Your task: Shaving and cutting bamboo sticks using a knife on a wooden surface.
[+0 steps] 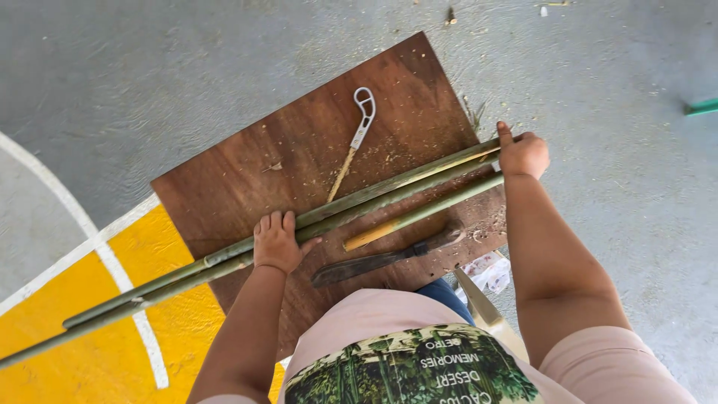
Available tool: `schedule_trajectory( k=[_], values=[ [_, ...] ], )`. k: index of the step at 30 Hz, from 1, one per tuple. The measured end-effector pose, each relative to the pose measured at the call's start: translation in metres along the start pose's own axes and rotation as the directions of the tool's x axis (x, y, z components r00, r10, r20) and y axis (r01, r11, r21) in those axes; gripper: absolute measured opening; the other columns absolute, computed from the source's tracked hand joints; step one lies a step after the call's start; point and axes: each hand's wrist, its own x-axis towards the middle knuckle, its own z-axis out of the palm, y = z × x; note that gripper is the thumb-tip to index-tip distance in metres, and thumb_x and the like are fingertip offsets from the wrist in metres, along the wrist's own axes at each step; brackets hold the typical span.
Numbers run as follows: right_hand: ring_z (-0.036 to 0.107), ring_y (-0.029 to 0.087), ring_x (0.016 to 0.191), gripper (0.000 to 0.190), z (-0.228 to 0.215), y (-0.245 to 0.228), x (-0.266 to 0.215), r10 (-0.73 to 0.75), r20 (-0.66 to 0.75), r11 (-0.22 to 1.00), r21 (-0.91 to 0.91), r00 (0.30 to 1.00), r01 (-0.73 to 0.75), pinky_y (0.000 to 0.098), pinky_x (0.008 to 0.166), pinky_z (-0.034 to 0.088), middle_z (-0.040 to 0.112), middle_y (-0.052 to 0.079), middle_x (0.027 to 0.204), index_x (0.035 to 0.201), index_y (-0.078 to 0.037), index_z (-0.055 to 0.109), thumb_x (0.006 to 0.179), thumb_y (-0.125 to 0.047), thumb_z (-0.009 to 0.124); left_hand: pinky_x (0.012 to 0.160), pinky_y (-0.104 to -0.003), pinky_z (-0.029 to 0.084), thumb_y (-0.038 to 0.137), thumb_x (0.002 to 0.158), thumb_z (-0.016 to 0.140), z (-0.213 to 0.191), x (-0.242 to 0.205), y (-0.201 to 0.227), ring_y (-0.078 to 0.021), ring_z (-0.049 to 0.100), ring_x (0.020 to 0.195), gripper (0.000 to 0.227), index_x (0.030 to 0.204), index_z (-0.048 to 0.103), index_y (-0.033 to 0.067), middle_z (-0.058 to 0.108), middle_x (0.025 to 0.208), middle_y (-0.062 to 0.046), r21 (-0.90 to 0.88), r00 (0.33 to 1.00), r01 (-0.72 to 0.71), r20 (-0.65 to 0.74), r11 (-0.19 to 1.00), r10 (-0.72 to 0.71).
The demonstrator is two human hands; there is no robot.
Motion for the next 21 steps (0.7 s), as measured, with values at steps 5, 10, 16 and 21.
schedule_trajectory(
  k=[5,10,16,21],
  values=[
    [0.071,0.040,0.091,0.066,0.005,0.007,0.002,0.035,0.091,0.995,-0.092,0.995,-0.026,0.0542,0.095,0.048,0.075,0.021,0.090,0.092,-0.005,0.077,0.094,-0.071,0.069,0.103,-0.048,0.039,0.074,0.074,0.070,0.007,0.005,0.002,-0.0323,0.049,0.115,0.088,0.129,0.055,0.0074,0.053,0.119,-0.011,0.037,0.997,-0.070,0.021,0.997,0.069],
    [0.070,0.036,0.092,0.054,0.003,0.008,-0.006,-0.054,0.022,0.998,0.036,0.998,0.053,0.0565,0.094,0.043,0.076,0.014,0.094,0.102,-0.009,0.077,0.092,-0.061,0.069,0.103,-0.047,0.039,0.075,0.075,0.067,0.016,0.003,-0.001,-0.0320,0.049,0.116,0.087,0.130,0.054,0.0091,0.053,0.120,-0.010,0.063,0.996,-0.086,0.035,0.994,0.083],
    [0.071,0.031,0.101,0.044,0.006,0.020,-0.003,-0.082,0.017,0.937,0.341,0.996,0.071,0.0488,0.096,0.050,0.076,0.011,0.107,0.120,-0.010,0.076,0.105,-0.047,0.057,0.103,-0.047,0.039,0.074,0.077,0.066,0.018,0.003,-0.002,-0.0316,0.049,0.116,0.085,0.132,0.053,0.0107,0.053,0.121,-0.010,0.087,0.994,-0.111,0.023,0.990,0.109],
    [0.075,0.018,0.107,0.048,-0.018,0.032,-0.011,0.183,0.110,0.652,0.731,0.977,-0.204,0.0373,0.103,0.050,0.080,0.005,0.111,0.126,-0.005,0.071,0.109,-0.042,0.045,0.105,-0.047,0.038,0.074,0.077,0.066,0.016,0.004,0.001,-0.0321,0.048,0.118,0.085,0.134,0.052,0.0118,0.052,0.122,-0.009,0.090,0.995,-0.097,0.047,0.991,0.093]
  ],
)
